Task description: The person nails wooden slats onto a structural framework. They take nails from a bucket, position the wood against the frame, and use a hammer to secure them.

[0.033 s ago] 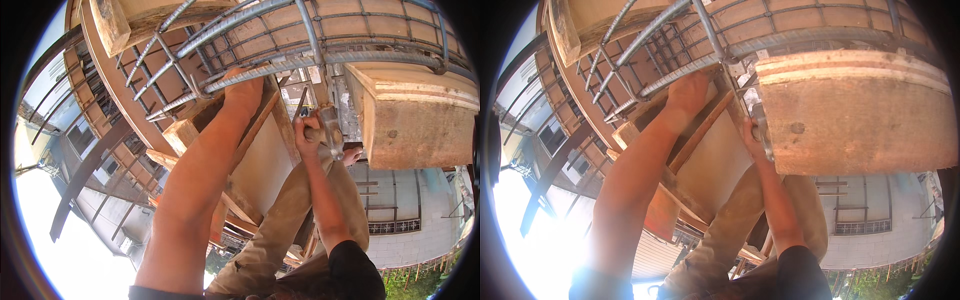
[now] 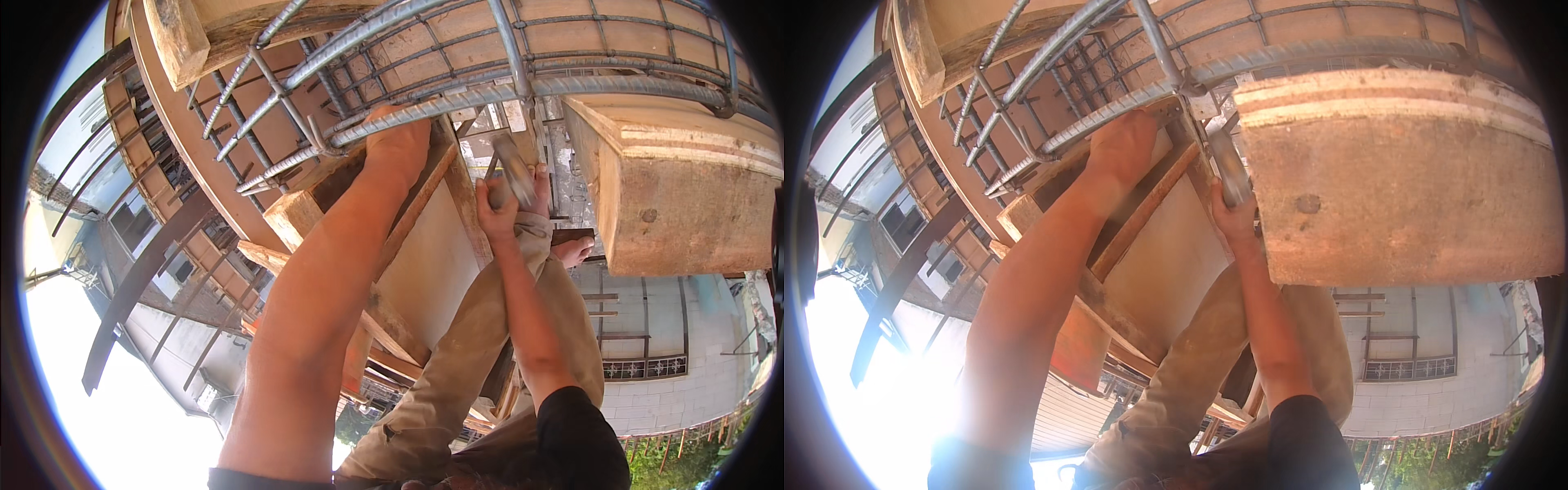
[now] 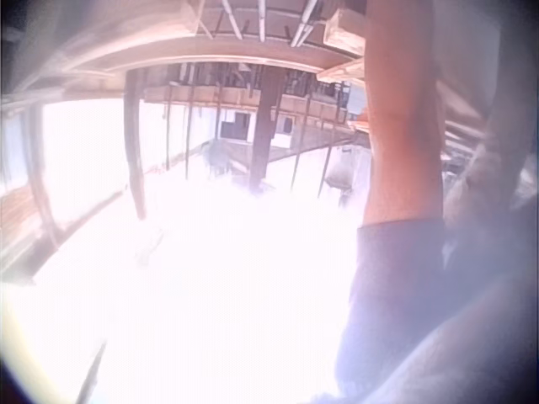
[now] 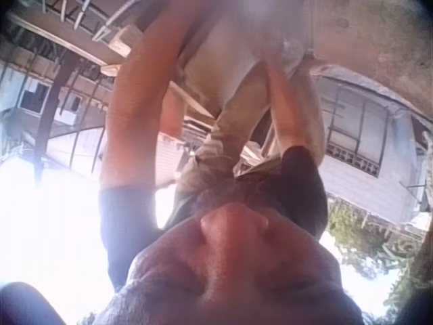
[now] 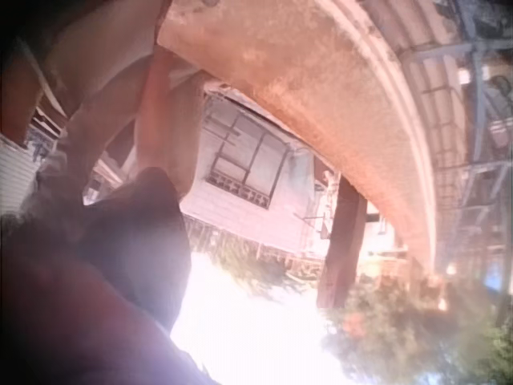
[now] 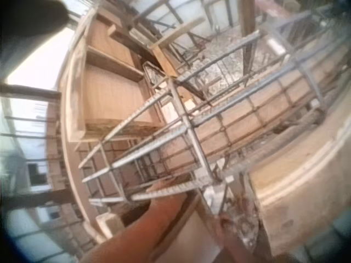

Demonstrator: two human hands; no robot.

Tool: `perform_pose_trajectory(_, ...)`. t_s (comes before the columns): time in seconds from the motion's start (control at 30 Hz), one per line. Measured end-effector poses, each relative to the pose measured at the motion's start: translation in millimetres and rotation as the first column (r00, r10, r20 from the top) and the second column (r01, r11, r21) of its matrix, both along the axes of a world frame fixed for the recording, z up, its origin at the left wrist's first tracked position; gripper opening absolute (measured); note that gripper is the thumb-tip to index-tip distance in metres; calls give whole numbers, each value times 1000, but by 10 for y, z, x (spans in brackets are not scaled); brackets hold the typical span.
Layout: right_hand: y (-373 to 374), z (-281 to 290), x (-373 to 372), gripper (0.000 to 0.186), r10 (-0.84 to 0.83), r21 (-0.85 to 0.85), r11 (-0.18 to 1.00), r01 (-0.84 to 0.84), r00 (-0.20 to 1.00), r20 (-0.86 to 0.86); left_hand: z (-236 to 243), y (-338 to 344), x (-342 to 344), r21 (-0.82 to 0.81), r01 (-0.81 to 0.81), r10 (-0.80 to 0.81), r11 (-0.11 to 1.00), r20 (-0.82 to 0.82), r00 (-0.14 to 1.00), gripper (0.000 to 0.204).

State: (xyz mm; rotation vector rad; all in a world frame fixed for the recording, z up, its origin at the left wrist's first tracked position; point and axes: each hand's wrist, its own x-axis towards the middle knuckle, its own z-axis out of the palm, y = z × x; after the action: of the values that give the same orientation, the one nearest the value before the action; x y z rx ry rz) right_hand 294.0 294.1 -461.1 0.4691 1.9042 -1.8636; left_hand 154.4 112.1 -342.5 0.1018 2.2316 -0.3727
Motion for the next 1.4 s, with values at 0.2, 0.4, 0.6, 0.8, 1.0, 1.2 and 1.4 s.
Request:
perform_pose_trajectory(0.2,149,-201,28,20,405,254,892,-374,911,-80,-206,-165,187,-34,49,-48,998,7,999,25)
perform_pose_trajectory(0.4,133,88,-181,15,225,202,963,-180,948,-227,48,42,-95,6,-129,127,992,109,986,20)
perform_pose_trajectory(0.6,-32,40,-91,25,288,64,946,-316,918,274,-170,-104,215,-13,-6,7,1000,51,999,22)
perform_pose_trajectory(0.8,127,7,42,20,213,28,977,-212,974,-80,-143,-29,58,-69,28,-26,997,31,999,20)
perform_pose_trajectory(1.0,-134,84,-199,27,524,-30,840,-542,794,308,-195,-132,58,-110,101,-94,989,65,993,21)
perform_pose_trajectory(1.2,242,348,144,18,217,-340,938,-74,888,406,-220,-109,62,-147,81,-57,986,162,985,24)
perform_pose_trajectory(1.4,-74,456,-255,27,178,-423,796,433,501,847,-285,-124,127,-117,103,-84,988,151,985,20)
